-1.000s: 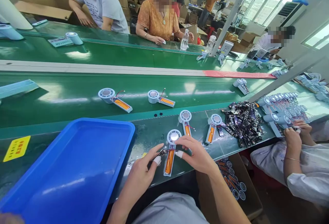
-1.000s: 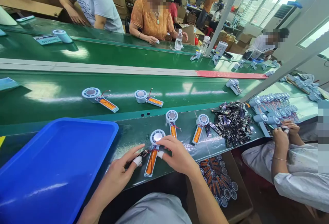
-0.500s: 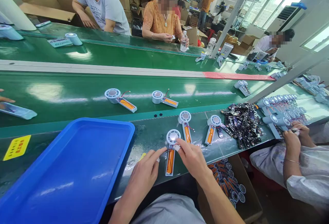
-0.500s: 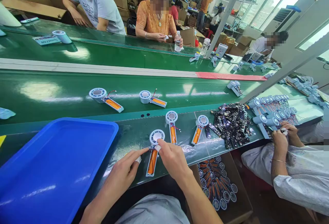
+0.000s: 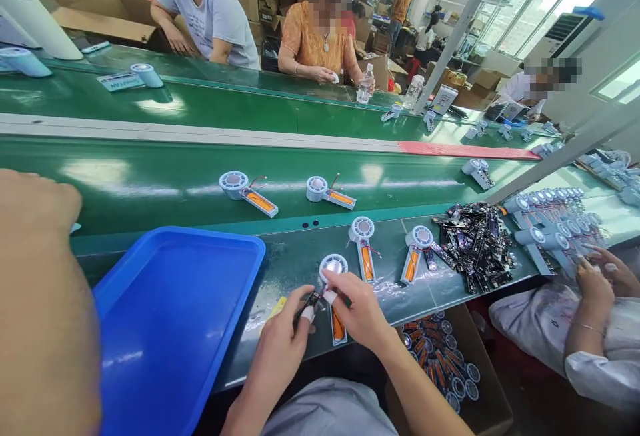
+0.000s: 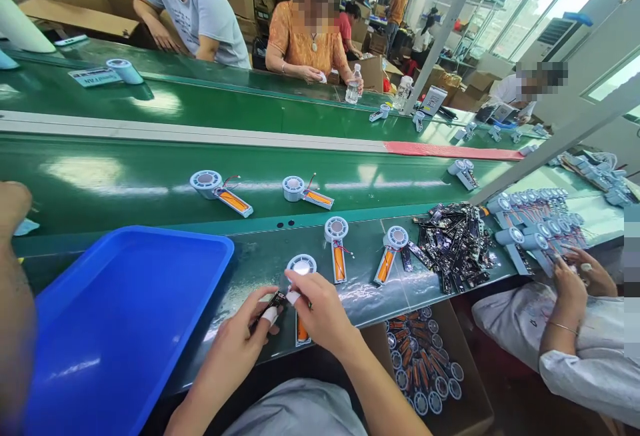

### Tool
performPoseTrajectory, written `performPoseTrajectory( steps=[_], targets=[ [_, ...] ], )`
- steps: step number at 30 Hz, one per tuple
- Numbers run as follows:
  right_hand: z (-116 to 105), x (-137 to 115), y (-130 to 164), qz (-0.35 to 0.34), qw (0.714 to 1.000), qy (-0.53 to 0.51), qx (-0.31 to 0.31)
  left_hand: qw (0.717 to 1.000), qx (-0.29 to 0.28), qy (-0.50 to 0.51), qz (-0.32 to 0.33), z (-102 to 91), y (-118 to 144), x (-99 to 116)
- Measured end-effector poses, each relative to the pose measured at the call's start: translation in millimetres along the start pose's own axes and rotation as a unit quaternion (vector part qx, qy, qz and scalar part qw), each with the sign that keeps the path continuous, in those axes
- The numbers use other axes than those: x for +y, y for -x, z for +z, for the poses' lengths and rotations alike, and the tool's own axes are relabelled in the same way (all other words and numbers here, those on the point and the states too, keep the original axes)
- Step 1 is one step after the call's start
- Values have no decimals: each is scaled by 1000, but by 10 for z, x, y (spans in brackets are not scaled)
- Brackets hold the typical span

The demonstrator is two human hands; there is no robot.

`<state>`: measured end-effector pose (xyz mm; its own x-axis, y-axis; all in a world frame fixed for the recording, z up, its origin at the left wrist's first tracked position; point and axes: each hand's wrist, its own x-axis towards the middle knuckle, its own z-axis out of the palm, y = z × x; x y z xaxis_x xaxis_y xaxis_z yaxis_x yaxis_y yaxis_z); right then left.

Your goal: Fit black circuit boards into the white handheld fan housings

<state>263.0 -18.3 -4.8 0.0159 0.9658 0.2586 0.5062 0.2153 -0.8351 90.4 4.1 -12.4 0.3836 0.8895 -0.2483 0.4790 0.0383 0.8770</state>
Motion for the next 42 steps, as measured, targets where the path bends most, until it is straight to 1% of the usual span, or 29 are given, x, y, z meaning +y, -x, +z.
performPoseTrajectory(
  steps=[3,4,6,8,10,17,21,23,25,27,29,31,33,36,39,42],
  targets=[
    [-11,-47,-7,70,997,-22,17,995,17,81,-51,-4,-1,19],
    [-10,-65,-14,77,997,-18,16,993,19,97,-62,-6,-3,32],
    [-7,-101,-27,65,998,-2,4,991,22,115,-70,-11,-8,64],
    [-6,-129,-35,46,999,11,-7,991,28,118,-61,-16,-12,96],
    [-7,-144,-38,40,999,20,-8,991,39,119,-46,-18,-12,122],
    [-11,-158,-40,48,996,77,-12,987,74,139,-16,31,29,105],
    [-24,-184,-53,61,995,83,-8,985,82,150,-5,70,59,73],
    [-27,-192,-64,67,994,82,-2,987,85,135,4,79,69,64],
    [-13,-193,-69,71,994,82,0,991,98,89,21,87,79,55],
    [27,-191,-59,62,992,105,7,990,124,29,59,107,92,41],
    [87,-189,-32,40,986,157,23,981,157,-21,114,146,110,22],
    [144,-187,2,20,977,209,41,969,182,-48,162,194,130,-2],
    [166,-178,24,8,973,226,42,962,194,-63,183,225,141,-25],
    [98,-147,4,-8,984,176,10,967,180,-53,172,186,119,-47],
    [-46,-116,-70,-6,995,98,-36,983,126,-3,136,61,55,-41],
    [-165,-113,-144,-14,994,71,-79,989,82,40,114,-55,-12,-22]
  ],
)
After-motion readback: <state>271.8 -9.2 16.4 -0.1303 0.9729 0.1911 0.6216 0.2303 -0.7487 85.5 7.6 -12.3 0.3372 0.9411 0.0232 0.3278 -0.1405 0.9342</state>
